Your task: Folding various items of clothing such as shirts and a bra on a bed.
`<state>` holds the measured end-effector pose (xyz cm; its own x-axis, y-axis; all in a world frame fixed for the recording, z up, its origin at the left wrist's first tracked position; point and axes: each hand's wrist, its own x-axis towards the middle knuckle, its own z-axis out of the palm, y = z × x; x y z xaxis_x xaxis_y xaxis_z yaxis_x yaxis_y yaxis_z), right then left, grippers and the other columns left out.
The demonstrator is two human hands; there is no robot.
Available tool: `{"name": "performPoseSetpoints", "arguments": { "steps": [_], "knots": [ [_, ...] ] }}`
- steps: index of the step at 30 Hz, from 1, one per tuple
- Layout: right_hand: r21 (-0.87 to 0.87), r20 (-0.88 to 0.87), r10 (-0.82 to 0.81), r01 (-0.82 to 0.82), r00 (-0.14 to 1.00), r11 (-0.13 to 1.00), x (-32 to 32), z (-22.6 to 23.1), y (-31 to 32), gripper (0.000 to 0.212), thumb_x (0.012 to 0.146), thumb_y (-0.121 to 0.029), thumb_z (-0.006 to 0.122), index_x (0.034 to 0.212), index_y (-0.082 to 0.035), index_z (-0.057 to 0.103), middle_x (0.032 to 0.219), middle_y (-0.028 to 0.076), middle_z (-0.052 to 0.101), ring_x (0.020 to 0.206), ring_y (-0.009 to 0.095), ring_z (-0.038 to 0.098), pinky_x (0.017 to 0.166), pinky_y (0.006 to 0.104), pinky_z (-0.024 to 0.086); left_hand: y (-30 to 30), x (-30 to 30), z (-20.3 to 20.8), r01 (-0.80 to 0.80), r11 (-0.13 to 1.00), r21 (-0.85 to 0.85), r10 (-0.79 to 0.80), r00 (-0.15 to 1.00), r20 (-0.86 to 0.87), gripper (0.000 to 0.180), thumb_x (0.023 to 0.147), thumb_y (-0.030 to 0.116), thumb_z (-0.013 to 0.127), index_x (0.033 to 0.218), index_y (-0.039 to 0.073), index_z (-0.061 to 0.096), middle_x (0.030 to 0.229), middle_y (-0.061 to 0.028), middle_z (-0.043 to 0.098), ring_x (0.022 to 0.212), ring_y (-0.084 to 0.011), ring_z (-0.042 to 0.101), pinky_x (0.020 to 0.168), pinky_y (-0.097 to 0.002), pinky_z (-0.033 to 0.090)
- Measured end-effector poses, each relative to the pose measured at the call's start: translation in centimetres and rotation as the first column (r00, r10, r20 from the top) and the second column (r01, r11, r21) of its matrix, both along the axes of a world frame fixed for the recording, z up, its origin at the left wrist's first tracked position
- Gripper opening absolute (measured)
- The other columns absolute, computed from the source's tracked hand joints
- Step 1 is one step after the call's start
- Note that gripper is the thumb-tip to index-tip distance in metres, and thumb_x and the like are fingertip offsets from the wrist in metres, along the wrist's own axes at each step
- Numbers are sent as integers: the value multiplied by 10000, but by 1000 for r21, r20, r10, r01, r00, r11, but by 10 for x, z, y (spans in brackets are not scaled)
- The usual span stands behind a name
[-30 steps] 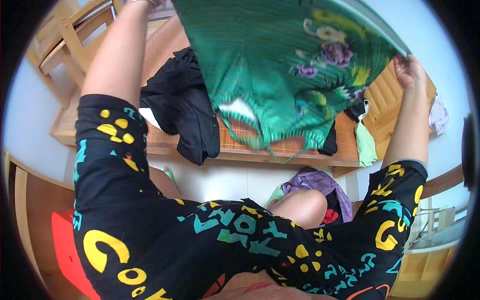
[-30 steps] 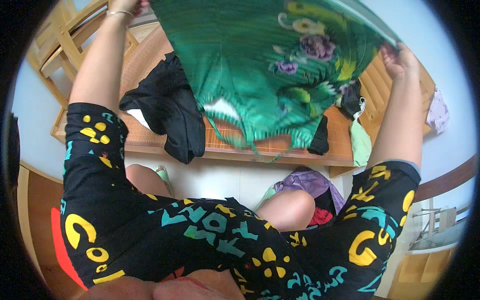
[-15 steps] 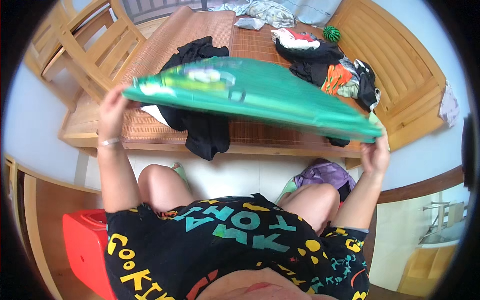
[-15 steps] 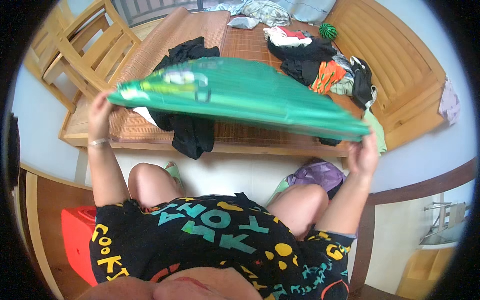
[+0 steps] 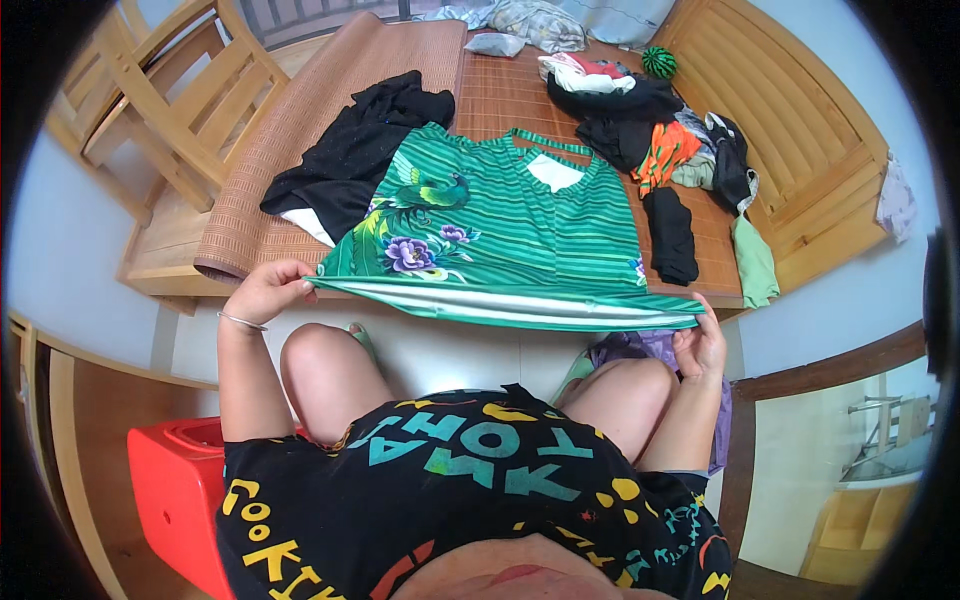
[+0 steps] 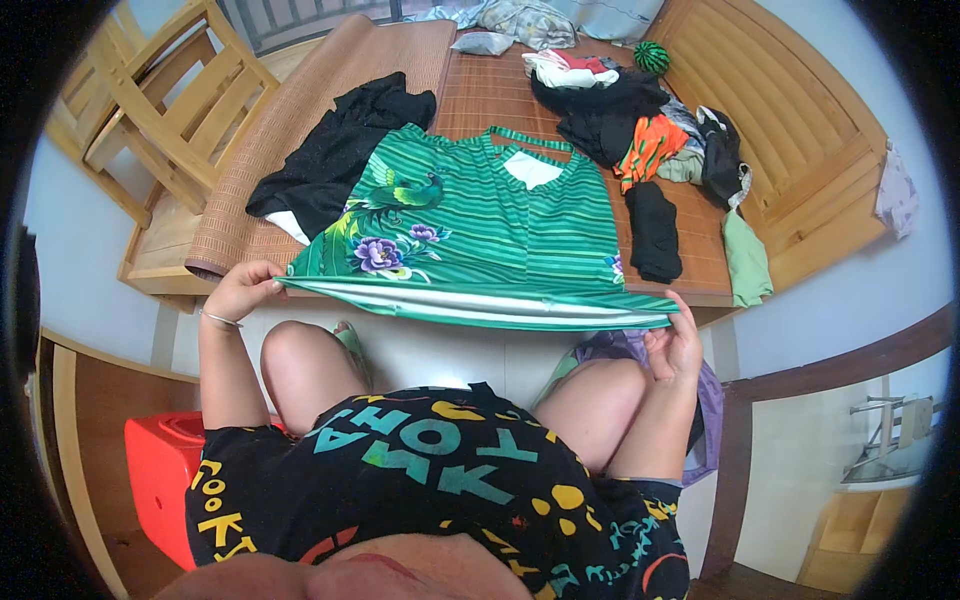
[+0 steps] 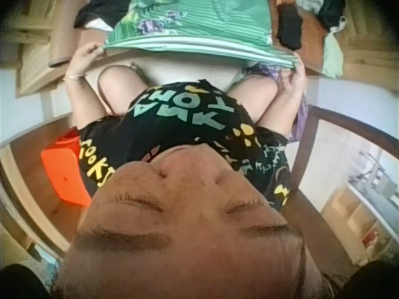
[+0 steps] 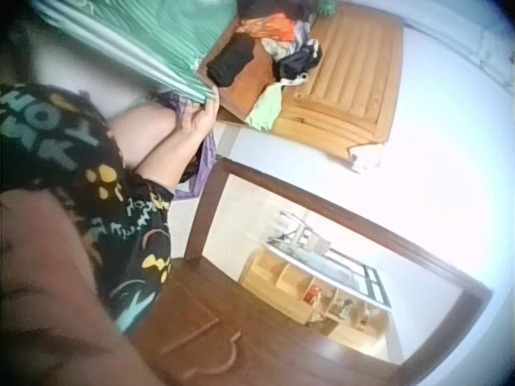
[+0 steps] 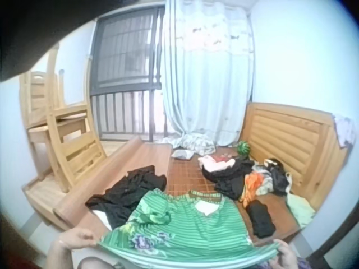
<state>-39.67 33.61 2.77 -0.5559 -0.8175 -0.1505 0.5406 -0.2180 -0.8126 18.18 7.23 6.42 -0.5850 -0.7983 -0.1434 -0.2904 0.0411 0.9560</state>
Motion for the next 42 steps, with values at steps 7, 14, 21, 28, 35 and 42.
{"name": "performPoseSetpoints", "arguments": {
  "steps": [7, 14, 21, 28, 35, 42],
  "knots": [
    [-244, 255, 153, -89, 955, 966, -25, 21, -11, 266, 872, -75, 471, 1121, -51, 563, 885, 49, 621, 624, 107, 547, 524, 243, 504, -21, -10, 32, 172, 976, 131, -130, 952, -276, 217, 762, 163, 695, 772, 13, 538, 689, -82, 597, 590, -143, 583, 561, -259, 476],
    [-163, 295, 56, -7, 954, 987, -39, 25, -35, 280, 874, -99, 490, 1143, -68, 560, 853, 33, 630, 707, 143, 609, 653, 304, 572, -58, -41, 38, 112, 994, 7, -104, 939, -328, 228, 752, 184, 711, 757, 25, 547, 658, -34, 569, 571, -112, 546, 532, -220, 429],
    [-48, 269, 7, 6, 963, 999, -111, 24, -176, 254, 853, -95, 536, 1100, -37, 543, 883, 97, 624, 768, 218, 640, 747, 378, 563, -176, -146, 41, -81, 997, 6, 78, 981, 178, 127, 812, 207, 653, 802, 119, 562, 641, 27, 536, 520, -85, 501, 454, -208, 388],
    [55, 18, -75, 74, 997, 996, -43, 14, -248, 422, 829, -178, 616, 1200, -12, 502, 1053, 103, 546, 1029, 272, 530, 811, 430, 471, -204, -206, 2, -367, 733, -573, 479, 876, 51, 761, 771, 282, 678, 1391, 42, 308, 1143, -211, 586, 915, -259, 623, 831, -335, 488],
    [356, -931, 277, 425, 239, 832, -13, -15, -203, 549, 778, -293, 685, 1206, 14, 530, 1199, 167, 551, 1121, 310, 504, 933, 364, 411, -67, -237, -32, 126, 659, -741, 75, 970, 232, 358, 778, 199, 659, 1092, 40, 595, 1143, -163, 591, 1016, -302, 587, 885, -372, 466],
    [239, -949, 265, 159, -170, 958, 28, -14, -203, 503, 729, -268, 720, 1134, -5, 584, 1262, 206, 503, 1210, 352, 434, 1040, 405, 335, -39, -257, -73, 358, 368, -858, 137, 892, 431, 378, 746, 152, 632, 1118, 92, 596, 1211, -129, 554, 1146, -335, 495, 945, -465, 398]
  ]
}}
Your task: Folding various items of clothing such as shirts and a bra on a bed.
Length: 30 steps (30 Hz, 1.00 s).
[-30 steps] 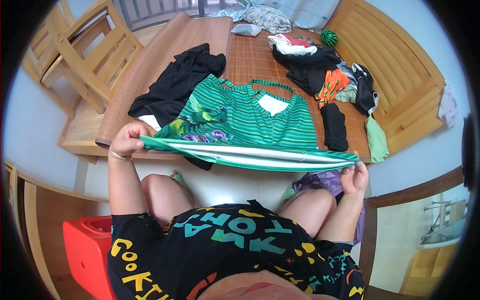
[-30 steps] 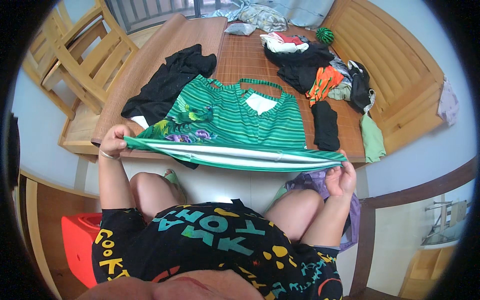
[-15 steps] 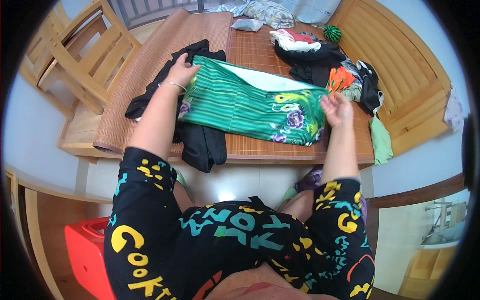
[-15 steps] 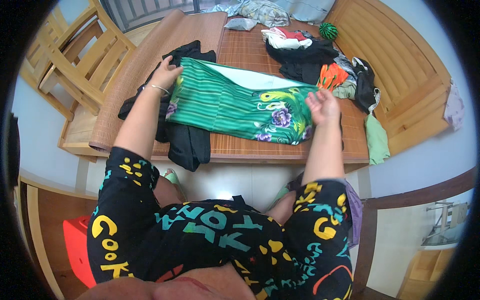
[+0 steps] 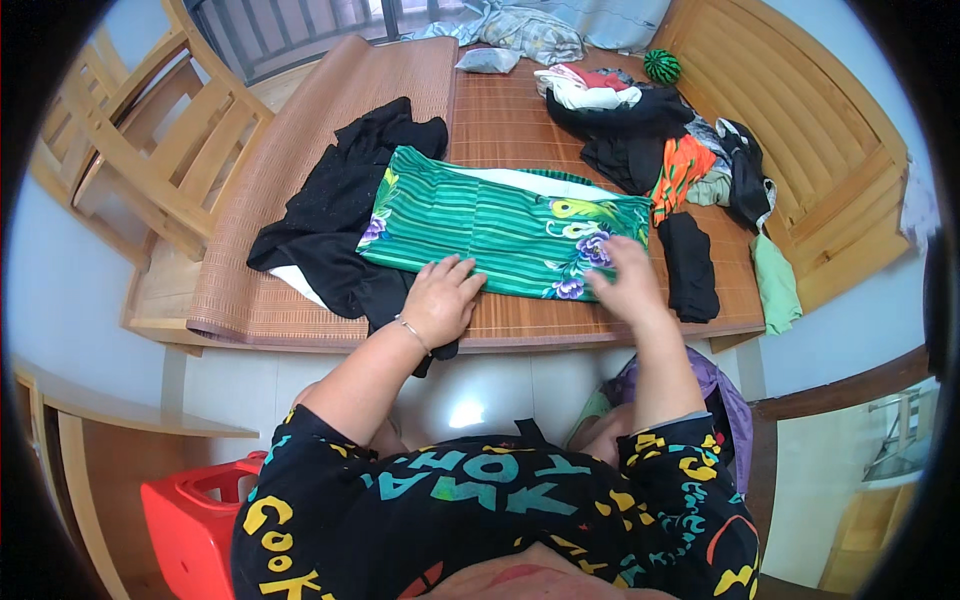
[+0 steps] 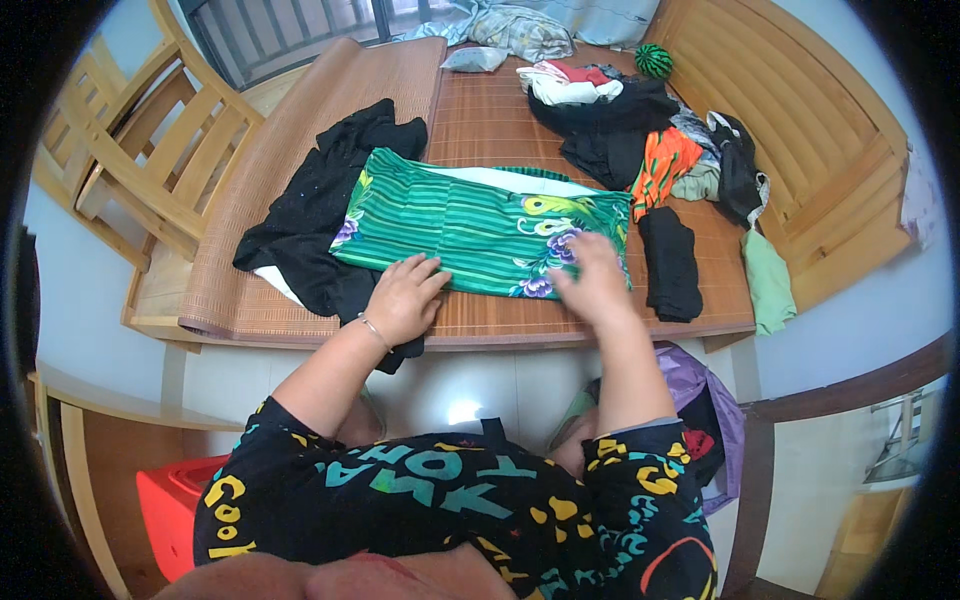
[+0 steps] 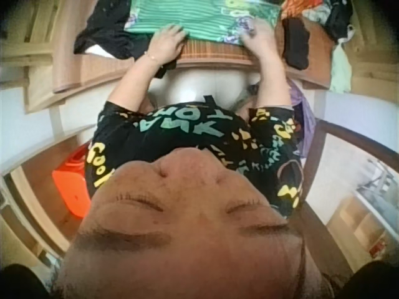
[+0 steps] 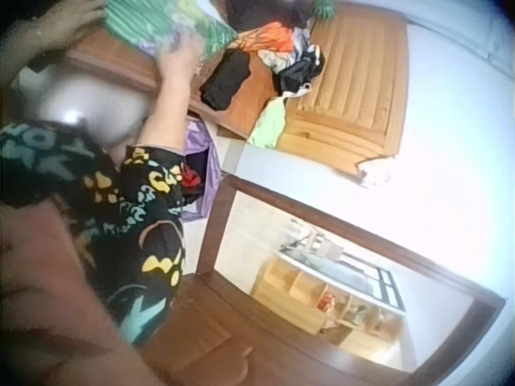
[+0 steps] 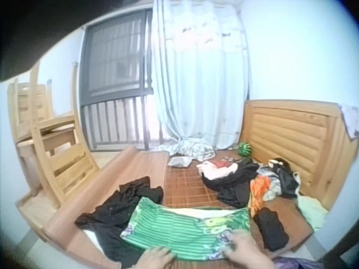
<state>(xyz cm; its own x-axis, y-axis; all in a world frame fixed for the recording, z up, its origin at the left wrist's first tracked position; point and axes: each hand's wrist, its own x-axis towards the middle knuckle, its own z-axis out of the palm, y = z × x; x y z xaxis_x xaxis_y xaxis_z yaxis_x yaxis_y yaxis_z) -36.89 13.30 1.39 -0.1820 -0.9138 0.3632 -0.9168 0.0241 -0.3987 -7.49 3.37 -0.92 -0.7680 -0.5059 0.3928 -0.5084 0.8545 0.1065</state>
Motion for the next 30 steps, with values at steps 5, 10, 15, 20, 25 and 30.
{"name": "performPoseSetpoints", "arguments": {
  "steps": [5, 10, 15, 20, 25, 30],
  "knots": [
    [93, 112, 290, -300, 951, 949, 74, -10, -6, 473, 742, -296, 697, 1121, -31, 598, 1251, 187, 514, 1193, 354, 446, 1020, 411, 357, -7, -33, -31, -25, 992, -120, 28, 999, 27, 402, 770, 141, 587, 1169, 101, 563, 1234, -120, 538, 1176, -319, 475, 948, -492, 380],
    [228, 59, 271, -277, 961, 933, 96, -23, -17, 502, 744, -314, 699, 1150, -45, 573, 1190, 158, 549, 1138, 331, 485, 970, 412, 398, -11, -51, -24, -85, 994, -61, 86, 996, 14, 186, 725, 170, 604, 883, 159, 702, 912, -90, 592, 866, -264, 552, 738, -418, 455],
    [274, -193, 126, -70, 973, 959, 89, -22, -20, 422, 714, -257, 703, 1066, -59, 580, 1079, 124, 569, 1045, 301, 523, 851, 434, 441, -8, -36, -10, -127, 988, -88, 124, 992, -35, 181, 742, 167, 594, 896, 170, 690, 692, -71, 600, 659, -265, 599, 576, -399, 486],
    [375, -107, 126, -77, 986, 924, 83, -24, -29, 187, 740, -125, 571, 906, -42, 598, 848, 168, 639, 815, 343, 630, 739, 445, 485, -7, -14, -2, -343, 926, 160, 347, 938, 2, 156, 790, 212, 585, 891, 105, 638, 724, -130, 631, 688, -304, 624, 600, -419, 501],
    [506, 76, 250, -254, 965, 824, 111, -13, -20, 263, 733, -196, 588, 950, -46, 599, 881, 183, 648, 838, 349, 626, 748, 434, 490, -3, -6, -8, -336, 424, 841, 311, 926, 213, 492, 833, 501, 599, 792, 12, 568, 597, -96, 605, 570, -200, 628, 486, -330, 493],
    [514, 446, 421, -611, 790, 602, 126, 11, -14, 253, 758, -258, 669, 890, -48, 617, 791, 128, 649, 749, 255, 629, 683, 353, 496, -15, 6, -20, -53, -166, 985, 356, 928, 110, 486, 859, 467, 599, 1007, 7, 553, 911, -97, 648, 709, -153, 644, 580, -277, 523]
  ]
}}
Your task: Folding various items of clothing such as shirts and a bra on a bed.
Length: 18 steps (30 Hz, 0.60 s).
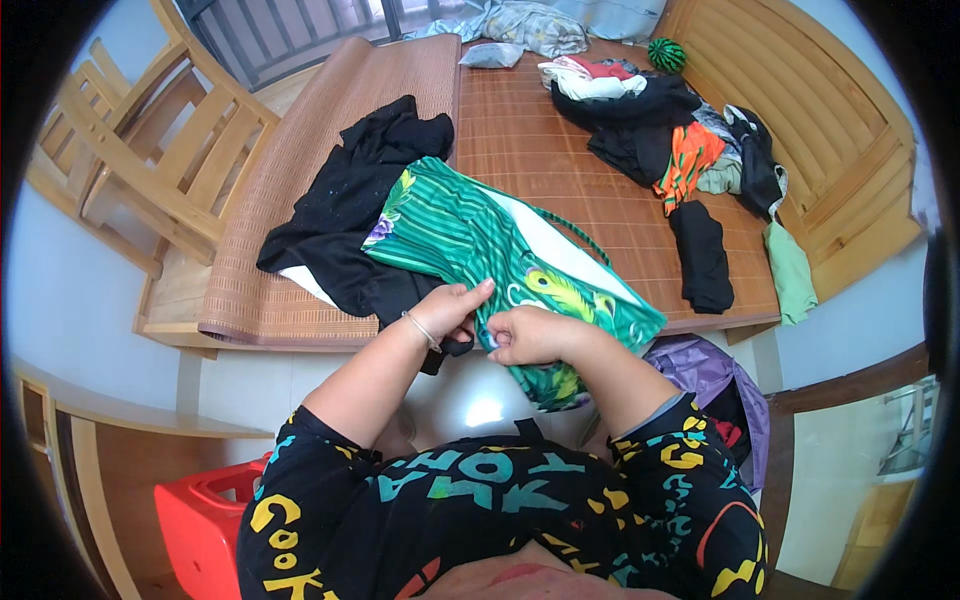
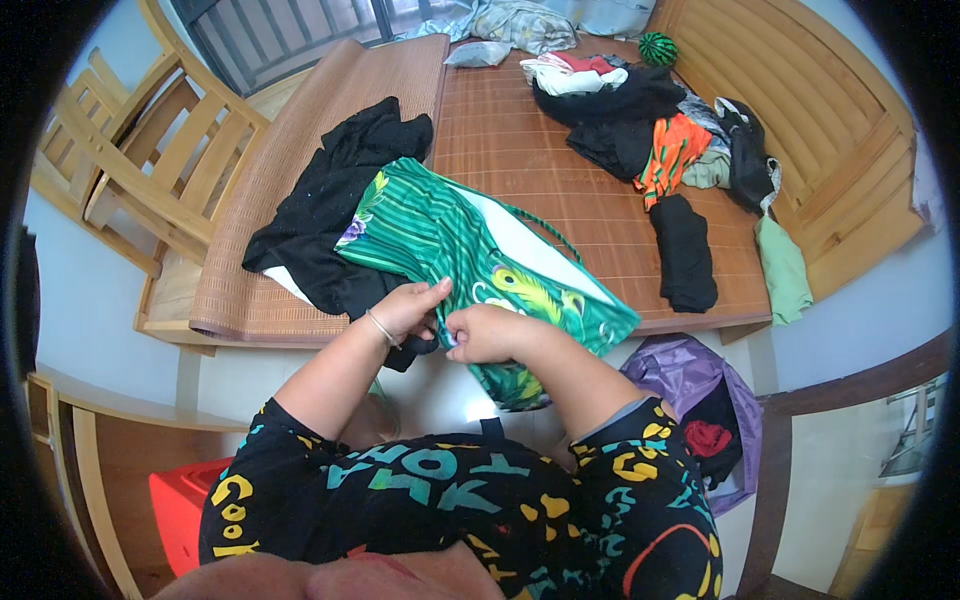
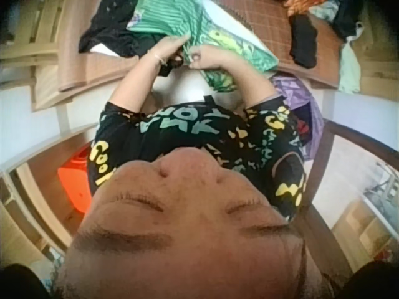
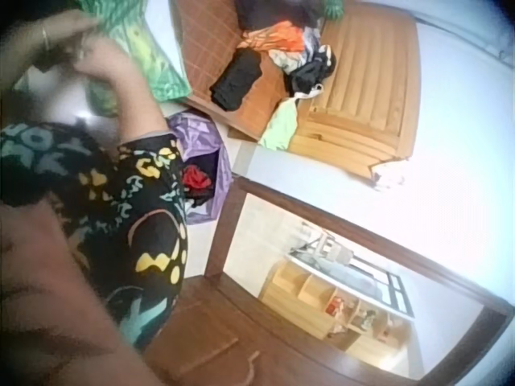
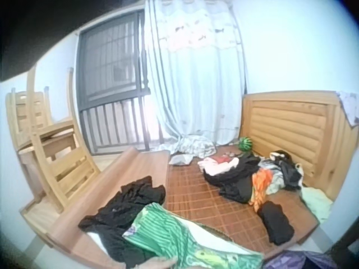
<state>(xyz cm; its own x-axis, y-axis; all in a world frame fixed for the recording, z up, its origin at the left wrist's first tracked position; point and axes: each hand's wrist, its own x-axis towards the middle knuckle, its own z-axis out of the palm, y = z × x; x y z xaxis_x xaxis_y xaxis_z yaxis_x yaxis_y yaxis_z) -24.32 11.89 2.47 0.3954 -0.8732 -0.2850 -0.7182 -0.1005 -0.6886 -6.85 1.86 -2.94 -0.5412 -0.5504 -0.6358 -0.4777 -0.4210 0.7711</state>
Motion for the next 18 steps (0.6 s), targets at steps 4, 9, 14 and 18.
{"name": "performPoseSetpoints", "arguments": {
  "steps": [4, 9, 14, 18],
  "knots": [
    [-159, 218, -256, 293, 942, 943, -24, -21, -25, 361, 762, -388, 674, 907, -58, 666, 910, 150, 642, 840, 269, 622, 767, 369, 489, 17, -2, 4, -251, 941, 225, 333, 791, -512, 262, 893, 171, 576, 1121, 45, 549, 1048, -50, 636, 935, -174, 621, 830, -346, 490],
    [-618, -8, -645, 503, 764, 604, -92, -52, -54, 475, 838, -391, 579, 1137, -21, 583, 1212, 181, 543, 1190, 325, 442, 999, 400, 354, 22, 3, 12, -120, 962, 245, 257, 696, -670, 326, 851, 85, 579, 1166, 7, 542, 1107, -83, 620, 1000, -198, 604, 904, -344, 452],
    [-348, -125, -654, 584, 746, 733, -76, -43, -68, 574, 883, -476, 463, 1291, -73, 485, 1277, 178, 513, 1235, 320, 422, 1020, 410, 339, 25, 25, 18, -25, 995, 101, 91, 691, -717, 365, 812, 73, 614, 1157, -30, 555, 1132, -91, 609, 1039, -202, 573, 956, -341, 402],
    [-201, 24, -621, 612, 784, 765, -50, -52, -75, 574, 885, -488, 470, 1252, -49, 514, 1157, 202, 589, 1110, 338, 536, 950, 415, 412, 20, 29, 27, 7, 983, 181, 145, 570, -809, 400, 805, 73, 599, 1180, -45, 526, 1134, -125, 606, 1022, -224, 595, 944, -340, 428]
  ]
}}
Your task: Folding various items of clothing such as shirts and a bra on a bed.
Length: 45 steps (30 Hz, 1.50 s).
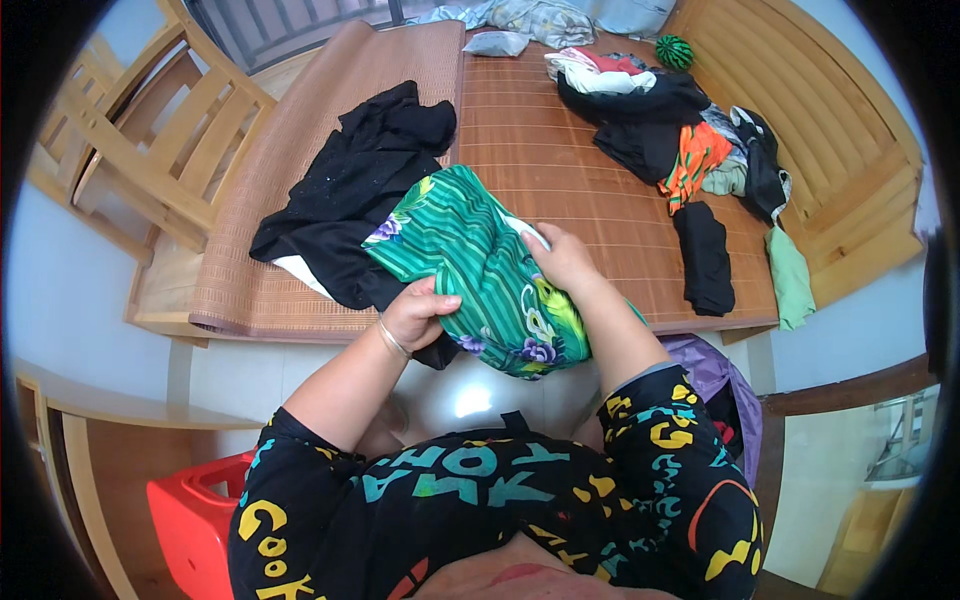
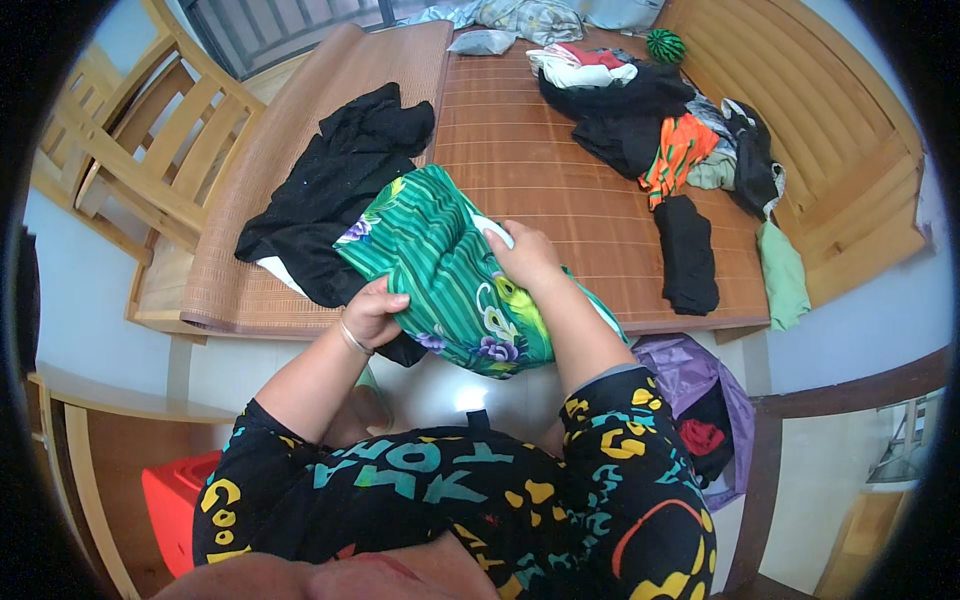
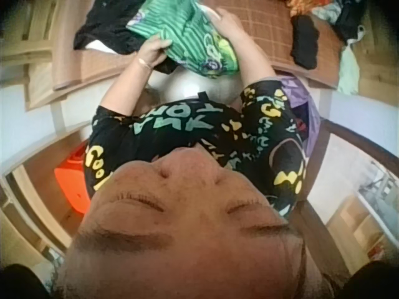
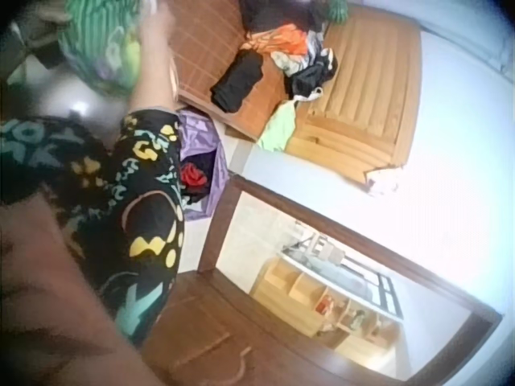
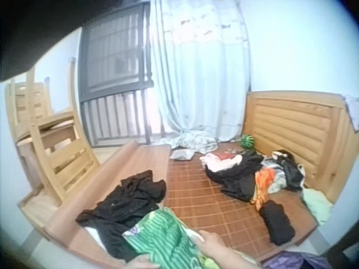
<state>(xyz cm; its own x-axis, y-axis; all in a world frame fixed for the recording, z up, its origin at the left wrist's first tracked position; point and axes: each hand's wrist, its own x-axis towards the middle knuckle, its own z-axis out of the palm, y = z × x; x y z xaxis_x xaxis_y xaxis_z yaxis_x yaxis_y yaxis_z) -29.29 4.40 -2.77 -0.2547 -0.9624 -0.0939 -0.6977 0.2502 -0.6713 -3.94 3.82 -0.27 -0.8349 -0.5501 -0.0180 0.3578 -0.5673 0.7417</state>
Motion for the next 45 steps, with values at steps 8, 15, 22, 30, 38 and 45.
{"name": "performPoseSetpoints", "arguments": {
  "steps": [8, 15, 22, 30, 38, 45],
  "knots": [
    [144, 978, -177, -262, -107, 954, 43, 0, 15, 754, 840, -683, 386, 1309, -97, 464, 1225, 136, 564, 1103, 275, 559, 952, 452, 436, -12, 15, 22, 6, 989, 149, 20, 984, -176, 581, 685, 99, 595, 1223, -77, 465, 1150, -186, 591, 1027, -302, 604, 943, -404, 456],
    [-60, 929, -96, -401, -358, 914, 63, 32, 45, 764, 829, -689, 397, 1315, -103, 454, 1252, 120, 551, 1134, 258, 543, 975, 432, 419, -9, 15, 40, 40, 990, 134, -4, 966, -257, 620, 654, 108, 597, 1228, -85, 466, 1147, -209, 593, 1043, -314, 601, 949, -406, 450],
    [-367, 911, 393, -189, 124, 911, 30, 87, 59, 349, 807, -83, 665, 1126, 14, 565, 1045, 76, 645, 944, 162, 620, 855, 319, 483, -20, 31, 59, -79, 995, -54, 55, 935, -351, 463, 808, 194, 595, 1171, -82, 511, 1111, -198, 613, 1000, -290, 624, 916, -387, 474],
    [-400, 846, 395, -64, 357, 914, 18, 136, 100, 323, 805, -21, 649, 1116, 10, 567, 1003, 50, 647, 872, 127, 614, 797, 284, 489, -12, 37, 91, -319, 922, -219, 247, 921, -302, 240, 937, 169, 495, 1061, -19, 579, 1020, -109, 653, 914, -201, 637, 843, -337, 492],
    [-270, 918, 281, -77, 278, 960, 3, 204, 117, 279, 845, -173, 654, 1056, 5, 608, 945, 62, 664, 865, 158, 632, 785, 320, 507, 13, 47, 141, -574, 650, -498, 572, 801, -177, 188, 923, 92, 532, 1042, -34, 607, 920, -50, 657, 810, -96, 606, 757, -215, 470],
    [-106, 240, 191, -170, 952, 980, -29, 220, 107, 304, 792, -251, 723, 885, 32, 661, 798, 47, 655, 718, 129, 567, 671, 299, 466, -14, 20, 162, -467, -45, -883, 829, 476, -294, 174, 866, 142, 631, 944, -10, 658, 857, -21, 586, 789, -74, 533, 683, -212, 442]
  ]
}}
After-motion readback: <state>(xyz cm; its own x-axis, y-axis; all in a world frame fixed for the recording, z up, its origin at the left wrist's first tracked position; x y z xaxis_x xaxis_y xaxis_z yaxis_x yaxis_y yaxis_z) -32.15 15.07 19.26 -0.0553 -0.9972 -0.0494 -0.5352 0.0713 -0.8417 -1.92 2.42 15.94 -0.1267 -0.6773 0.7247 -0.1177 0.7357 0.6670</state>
